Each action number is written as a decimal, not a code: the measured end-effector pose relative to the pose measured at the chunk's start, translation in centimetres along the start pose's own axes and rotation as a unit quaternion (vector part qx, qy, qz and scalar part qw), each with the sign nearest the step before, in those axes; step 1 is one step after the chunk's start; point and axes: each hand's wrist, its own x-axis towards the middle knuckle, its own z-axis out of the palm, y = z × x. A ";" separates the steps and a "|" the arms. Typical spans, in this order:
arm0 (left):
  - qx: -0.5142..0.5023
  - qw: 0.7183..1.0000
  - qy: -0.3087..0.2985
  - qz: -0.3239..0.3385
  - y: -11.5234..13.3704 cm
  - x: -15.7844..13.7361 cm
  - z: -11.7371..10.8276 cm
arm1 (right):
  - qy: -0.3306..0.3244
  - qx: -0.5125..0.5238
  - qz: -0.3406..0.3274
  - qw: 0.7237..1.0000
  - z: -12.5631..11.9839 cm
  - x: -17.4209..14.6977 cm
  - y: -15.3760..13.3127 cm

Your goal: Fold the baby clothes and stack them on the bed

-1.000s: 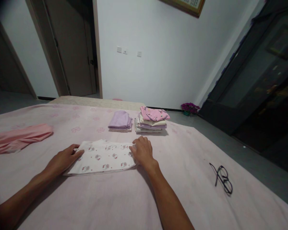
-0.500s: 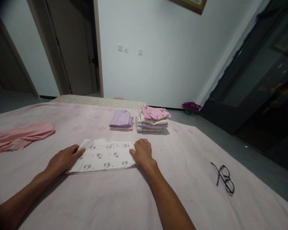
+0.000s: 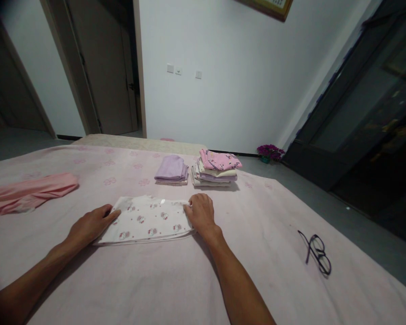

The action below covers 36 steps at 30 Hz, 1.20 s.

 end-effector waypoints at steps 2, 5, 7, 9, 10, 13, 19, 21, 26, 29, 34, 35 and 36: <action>0.000 1.000 0.001 0.002 0.0 0.0 -0.1 | -0.033 0.000 0.011 0.999 0.1 -0.1 0.1; 0.001 1.000 -0.005 0.004 0.0 -0.1 -0.1 | -0.065 0.002 0.024 0.998 -0.1 -0.2 0.3; 0.002 1.000 -0.006 0.002 0.0 0.0 -0.1 | -0.038 0.006 0.015 0.999 -0.5 -0.2 0.0; 0.002 1.000 -0.005 0.002 -0.1 0.0 0.0 | 0.003 0.015 -0.016 1.000 -0.7 -0.2 -0.6; 0.001 1.000 -0.005 0.004 -0.1 0.1 0.0 | 0.017 0.021 -0.035 0.999 -0.7 -0.3 -1.1; 0.000 1.000 -0.004 0.006 -0.2 0.2 0.1 | 0.005 0.042 -0.106 0.993 0.0 -0.9 -2.8; -0.005 1.000 -0.002 0.010 -0.5 0.3 0.3 | -0.141 0.071 -0.171 0.973 2.1 -2.8 -4.0; -0.006 1.000 0.000 0.013 -0.5 0.2 0.2 | -0.157 0.072 -0.165 0.971 2.3 -3.0 -3.8; -0.053 0.998 0.013 0.016 -0.7 0.7 0.2 | -0.124 0.068 -0.164 0.976 2.0 -3.0 -4.2; -0.160 0.987 0.015 0.022 -1.1 1.1 0.6 | -0.141 0.081 -0.201 0.966 1.7 -3.2 -4.7; -0.387 0.922 -0.007 0.020 0.1 0.5 0.0 | -0.167 0.125 -0.204 0.956 1.2 -3.6 -5.0; -0.418 0.908 -0.014 0.021 0.8 0.2 -0.5 | -0.160 0.142 -0.201 0.956 1.2 -3.6 -5.1; -0.442 0.897 -0.020 0.023 1.6 -0.2 -1.2 | -0.152 0.167 -0.198 0.954 1.2 -3.5 -5.2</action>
